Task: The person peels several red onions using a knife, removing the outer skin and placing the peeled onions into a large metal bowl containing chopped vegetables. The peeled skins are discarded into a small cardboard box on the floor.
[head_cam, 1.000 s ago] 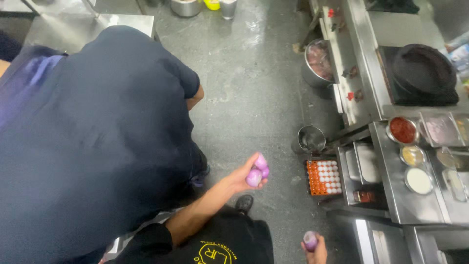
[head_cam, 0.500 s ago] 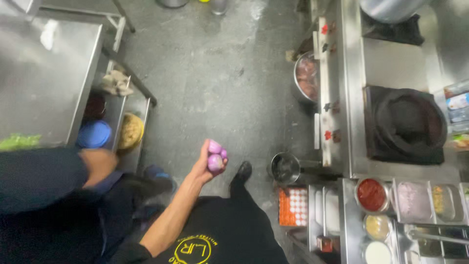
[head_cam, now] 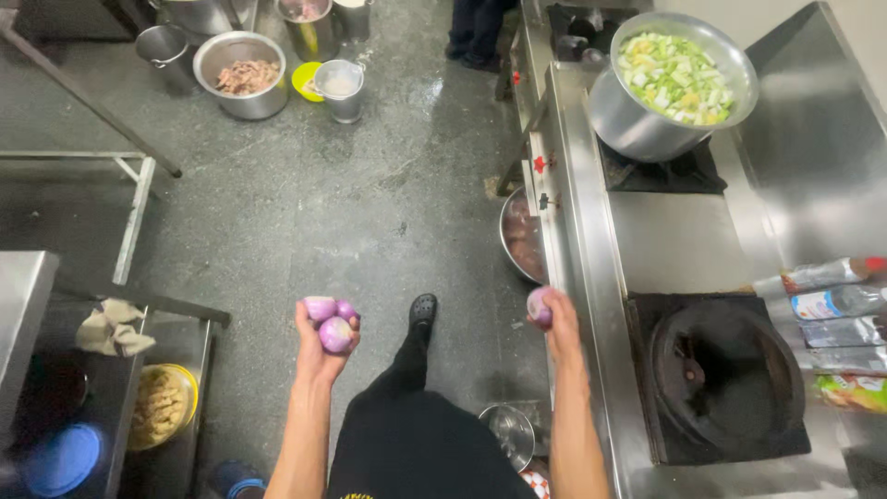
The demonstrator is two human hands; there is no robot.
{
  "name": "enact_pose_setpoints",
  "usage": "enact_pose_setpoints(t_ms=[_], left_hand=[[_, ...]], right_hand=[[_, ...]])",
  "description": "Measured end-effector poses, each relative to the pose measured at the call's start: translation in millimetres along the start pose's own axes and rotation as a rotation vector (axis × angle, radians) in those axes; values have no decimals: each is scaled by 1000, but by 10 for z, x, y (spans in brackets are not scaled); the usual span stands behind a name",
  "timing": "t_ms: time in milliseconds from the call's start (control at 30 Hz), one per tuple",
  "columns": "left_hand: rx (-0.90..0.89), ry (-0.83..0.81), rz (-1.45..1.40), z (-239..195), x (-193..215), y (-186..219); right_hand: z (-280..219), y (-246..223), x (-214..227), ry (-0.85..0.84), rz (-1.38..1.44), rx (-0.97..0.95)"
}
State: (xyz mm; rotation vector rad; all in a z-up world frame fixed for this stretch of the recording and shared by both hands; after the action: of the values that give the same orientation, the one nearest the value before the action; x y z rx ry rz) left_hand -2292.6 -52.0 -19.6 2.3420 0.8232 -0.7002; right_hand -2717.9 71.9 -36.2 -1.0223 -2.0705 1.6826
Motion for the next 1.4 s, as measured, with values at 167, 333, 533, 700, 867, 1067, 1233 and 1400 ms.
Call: enact_pose_setpoints(t_ms=[167,333,533,700,867,1067,1233,1400], left_hand=[[18,-126,165,957,-1189,349],[160,-445,522,1852,-2836,213],[204,-860,830,2952,-4859,-841],[135,-954,1153,3545,-6197,-1918],[-708,-1094,1728,4115,-6960,-2525],[-823,-1083,2415,4550,-7435,-2801],[-680,-1037,2711,4635,-7695,-2945],[-570,-976,2926,4990,-7528,-3298]], right_hand=[[1107,-474,-251,39,73,49],[1739,-1105,-123,95,80,224],[2720,-2009,283,198,57,382],[3675,-2621,678,271,-171,560],[4566,-2626,772,362,-859,451],[5073,-2373,747,284,-1340,128],[5377,-2398,684,233,-1531,-68],[5674,-1925,786,197,-1810,-160]])
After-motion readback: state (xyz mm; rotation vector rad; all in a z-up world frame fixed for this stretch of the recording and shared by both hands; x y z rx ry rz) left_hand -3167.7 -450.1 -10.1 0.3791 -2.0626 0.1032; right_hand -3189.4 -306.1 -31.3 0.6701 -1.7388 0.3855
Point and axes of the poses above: each hand's wrist, its own z-axis towards the middle knuckle, its own x-axis out of the back of the hand, y = z × x, the point moved 2 cm from there along z, towards the middle knuckle, and after that the axes turned 7 degrees about x, right-handed, at the moved point
